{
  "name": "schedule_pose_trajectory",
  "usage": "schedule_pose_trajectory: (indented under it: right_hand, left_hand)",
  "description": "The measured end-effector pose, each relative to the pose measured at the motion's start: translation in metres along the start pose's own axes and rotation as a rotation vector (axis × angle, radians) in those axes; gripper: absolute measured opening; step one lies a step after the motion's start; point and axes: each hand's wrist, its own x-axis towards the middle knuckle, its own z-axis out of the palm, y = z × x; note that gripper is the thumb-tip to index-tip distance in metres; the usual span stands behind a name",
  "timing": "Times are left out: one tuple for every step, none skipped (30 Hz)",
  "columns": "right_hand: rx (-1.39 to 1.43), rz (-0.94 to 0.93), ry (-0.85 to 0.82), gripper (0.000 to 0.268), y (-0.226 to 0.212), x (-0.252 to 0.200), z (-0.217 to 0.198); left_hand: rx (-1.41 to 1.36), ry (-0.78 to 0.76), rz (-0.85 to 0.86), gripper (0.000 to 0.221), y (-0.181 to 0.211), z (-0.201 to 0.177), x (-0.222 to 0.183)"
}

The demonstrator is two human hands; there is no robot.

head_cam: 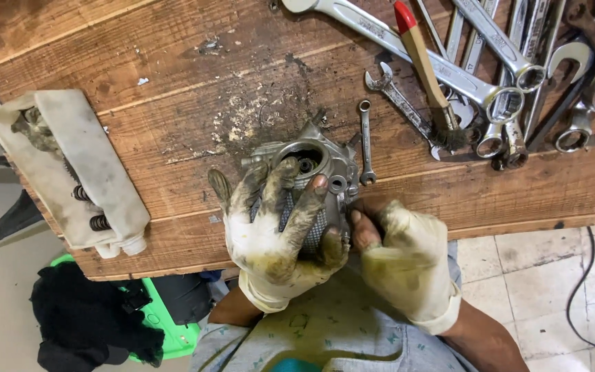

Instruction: The person holds a metal mechanical part and repeatedly scrubs its surface with a small wire brush. The person rotates the part to access different areas while continuing to scrub. The work is performed on a wooden workbench with various tools visible nearby.

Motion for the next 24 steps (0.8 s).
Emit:
schedule_pose_trajectory:
  right_hand:
    - [0.012,0.002,-0.025,0.015,0.000,-0.002,0.000]
    - [0.023,0.004,-0.054,0.015,0.002,-0.006,-0.002]
    - [0.017,0.003,-0.057,0.015,-0.002,-0.002,-0.003]
    - [-0.003,0.069,-0.033,0.012,-0.006,0.001,-0.003]
    - [-0.023,0.136,-0.009,0.011,-0.010,0.004,-0.003]
    - [-0.025,0.133,-0.009,0.011,-0.012,0.005,-0.004]
    - [0.021,0.138,-0.011,0.012,-0.015,0.006,-0.005]
    - [0.071,0.146,-0.013,0.014,-0.018,0.006,-0.005]
    - [0.074,0.148,-0.012,0.014,-0.017,0.004,-0.003]
    - [0.131,0.152,0.003,0.015,-0.015,0.003,-0.002]
    - [0.188,0.157,0.017,0.016,-0.013,0.001,-0.001]
    - [0.189,0.160,0.016,0.016,-0.008,-0.002,0.004]
    - [0.589,0.257,0.034,0.012,-0.004,-0.005,0.010]
    - [0.992,0.346,0.057,0.014,0.001,-0.005,0.016]
    - [0.996,0.344,0.061,0.014,-0.002,0.000,0.009]
    - [0.677,0.268,-0.001,0.014,-0.005,0.002,0.002]
    - [0.359,0.191,-0.062,0.020,-0.009,0.005,-0.004]
    - [0.358,0.187,-0.068,0.020,-0.003,0.006,-0.003]
    - [0.290,0.077,-0.059,0.022,0.003,0.007,-0.002]
    - [0.226,-0.020,-0.049,0.027,0.007,0.005,0.000]
    - [0.230,-0.012,-0.053,0.027,0.005,0.005,0.002]
    - [0.325,0.031,-0.029,0.019,0.003,0.011,0.004]
    - [0.420,0.074,-0.006,0.014,0.000,0.017,0.007]
    - [0.420,0.068,-0.011,0.014,-0.001,0.016,0.006]
  left_hand:
    - [0.000,0.004,0.002,0.041,0.000,-0.001,0.002]
    - [0.001,0.009,0.000,0.041,0.001,-0.001,0.001]
    - [-0.004,0.011,-0.004,0.041,0.002,-0.001,0.000]
    - [0.002,0.012,-0.001,0.041,0.001,0.000,-0.001]
    - [0.007,0.013,0.003,0.042,0.001,0.000,-0.001]
    - [0.006,0.016,0.002,0.042,0.001,-0.001,0.000]
    - [0.007,0.007,-0.002,0.042,0.001,-0.002,0.001]
    - [0.009,-0.006,-0.003,0.042,0.001,-0.004,0.002]
    - [0.010,-0.008,-0.001,0.042,0.000,-0.004,0.001]
    - [0.004,0.001,0.003,0.042,0.000,-0.004,0.000]
    - [-0.001,0.010,0.007,0.042,0.000,-0.003,-0.001]
    - [-0.001,0.006,0.006,0.042,0.002,-0.002,-0.002]
    - [-0.002,0.016,-0.001,0.042,0.003,-0.002,-0.003]
    - [-0.002,0.030,-0.001,0.042,0.003,-0.001,-0.001]
    - [0.000,0.030,0.004,0.042,0.002,0.000,0.002]
    - [-0.010,0.016,-0.001,0.041,0.002,0.000,0.002]
    - [-0.019,0.003,-0.007,0.040,0.001,-0.001,0.002]
    - [-0.017,0.006,-0.013,0.040,0.000,0.000,0.000]
    - [-0.001,-0.013,-0.018,0.041,-0.001,0.000,-0.002]
    - [0.014,-0.047,-0.020,0.042,-0.001,-0.001,-0.005]
    - [0.014,-0.057,-0.023,0.042,0.000,-0.002,-0.005]
    - [-0.045,-0.044,-0.009,0.040,0.000,-0.002,0.000]
    - [-0.105,-0.032,0.006,0.038,-0.002,-0.003,0.005]
    - [-0.101,-0.026,0.002,0.038,-0.002,-0.002,0.005]
